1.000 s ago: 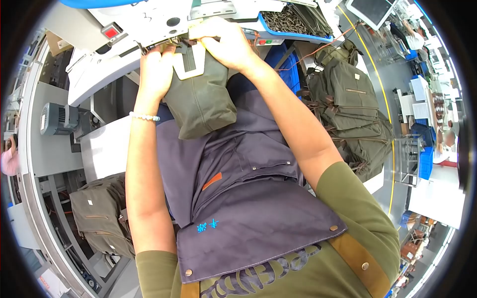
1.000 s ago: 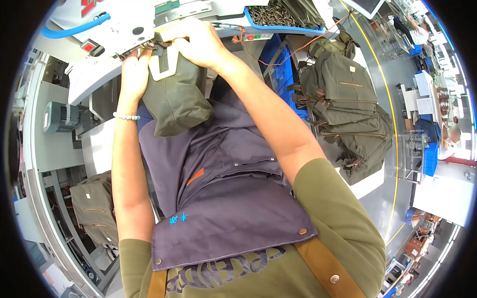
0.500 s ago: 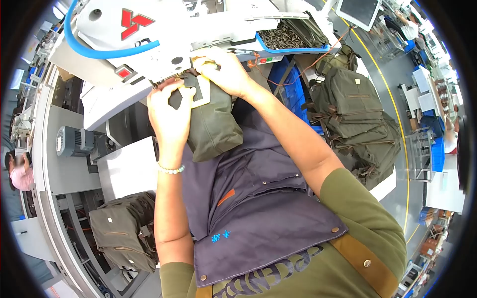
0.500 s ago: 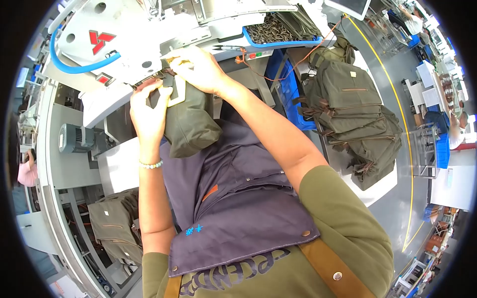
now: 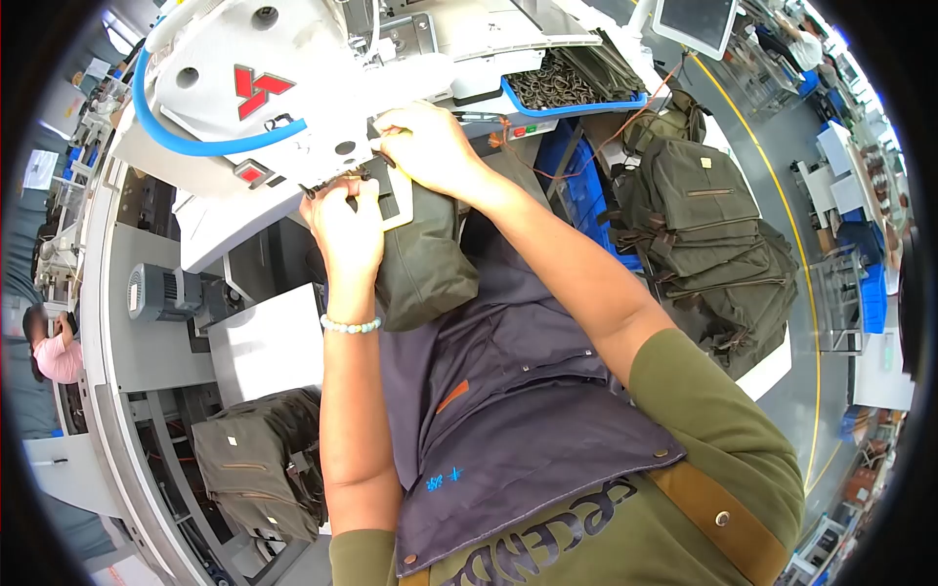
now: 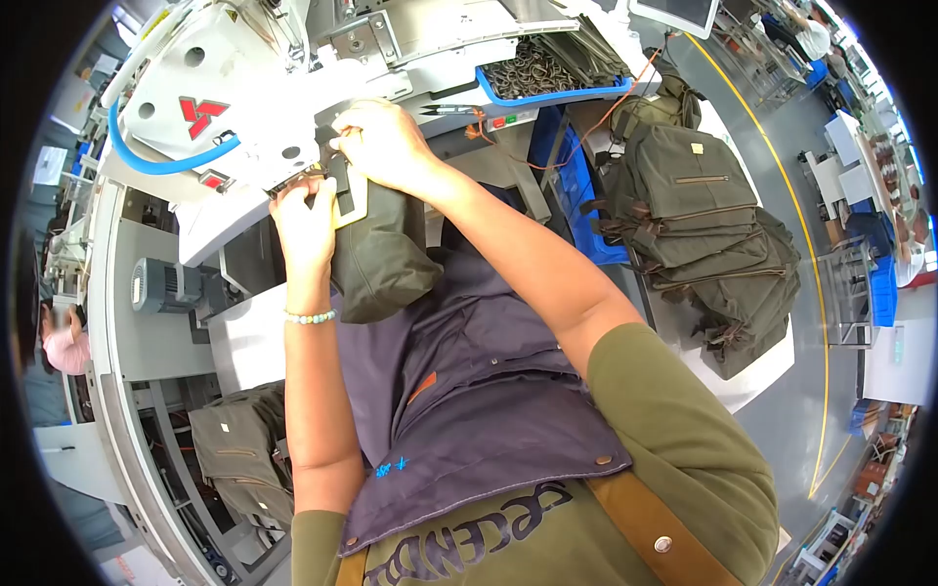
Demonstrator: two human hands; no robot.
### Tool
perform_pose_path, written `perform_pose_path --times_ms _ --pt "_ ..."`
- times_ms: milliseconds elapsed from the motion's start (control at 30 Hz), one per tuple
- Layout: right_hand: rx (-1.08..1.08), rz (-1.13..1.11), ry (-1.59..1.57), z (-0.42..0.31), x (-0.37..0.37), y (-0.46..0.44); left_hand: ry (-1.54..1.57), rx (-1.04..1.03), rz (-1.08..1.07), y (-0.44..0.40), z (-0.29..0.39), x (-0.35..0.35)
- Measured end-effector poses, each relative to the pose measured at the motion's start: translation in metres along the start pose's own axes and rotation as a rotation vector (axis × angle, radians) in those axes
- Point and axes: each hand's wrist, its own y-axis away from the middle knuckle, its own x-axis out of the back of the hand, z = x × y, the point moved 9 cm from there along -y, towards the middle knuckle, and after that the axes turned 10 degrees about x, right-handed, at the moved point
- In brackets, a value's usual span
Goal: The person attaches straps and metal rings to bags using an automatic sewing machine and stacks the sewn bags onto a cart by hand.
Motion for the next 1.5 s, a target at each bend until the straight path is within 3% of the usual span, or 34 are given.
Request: perform_pose_path --times_ms 133,200,267,400,467,567,667,833,900,967,1033,1133,1167,1267,1367,1500 --pt "0.112 -0.073 0.147 -0.005 -0.004 -0.007 0.091 0.161 -0.252 0.005 -0.014 -0.006" --pt "0.134 -0.048 0.144 -0.015 0.000 -0.005 0.135 0.154 -0.214 0.014 -0.012 -0.003" --pt "0.014 0.093 0.106 -0.025 0.017 -0.002 0.179 0.147 -0.168 0.017 -0.015 -0.002" --pt "0.038 0.045 0.121 -0.027 0.020 -0.001 0.094 0.039 -0.142 0.017 -0.009 -0.003" --pt "0.155 -0.308 0.257 -0.028 -0.005 0.001 0.083 0.006 -0.130 0.018 -0.007 0.001" --pt "-0.012 -0.418 0.125 -0.015 -0.006 0.000 0.120 0.046 -0.164 0.022 -0.005 0.007" --pt "0.079 -0.396 0.129 -0.011 -0.009 -0.001 0.085 -0.008 -0.168 0.028 0.005 0.019" --pt "0.150 -0.418 0.093 -0.013 -0.012 -0.007 0.335 0.147 -0.300 0.023 -0.021 0.030" --pt "0.042 -0.551 0.114 -0.002 -0.019 -0.006 0.509 0.306 -0.168 0.019 -0.037 0.043" --pt "0.021 -0.548 0.115 -0.003 -0.018 -0.006 0.741 0.412 -0.078 0.017 -0.043 0.053" --pt "0.001 -0.547 0.117 -0.004 -0.017 -0.004 0.770 0.467 -0.030 0.019 -0.051 0.053" --pt "0.063 -0.481 0.090 -0.009 -0.012 -0.004 0.267 0.100 0.216 0.027 -0.012 0.071" --pt "0.094 -0.466 0.100 -0.010 -0.012 -0.004 0.073 -0.069 0.202 0.031 0.010 0.071" --pt "0.100 -0.440 0.085 -0.009 -0.012 -0.003 -0.028 -0.286 -0.049 0.045 0.049 0.048" --pt "0.072 -0.448 0.061 -0.005 -0.015 -0.004 -0.102 -0.311 -0.190 0.053 0.046 0.027" --pt "0.067 -0.464 0.097 -0.006 -0.014 -0.005 -0.083 -0.283 -0.211 0.055 0.041 0.027"
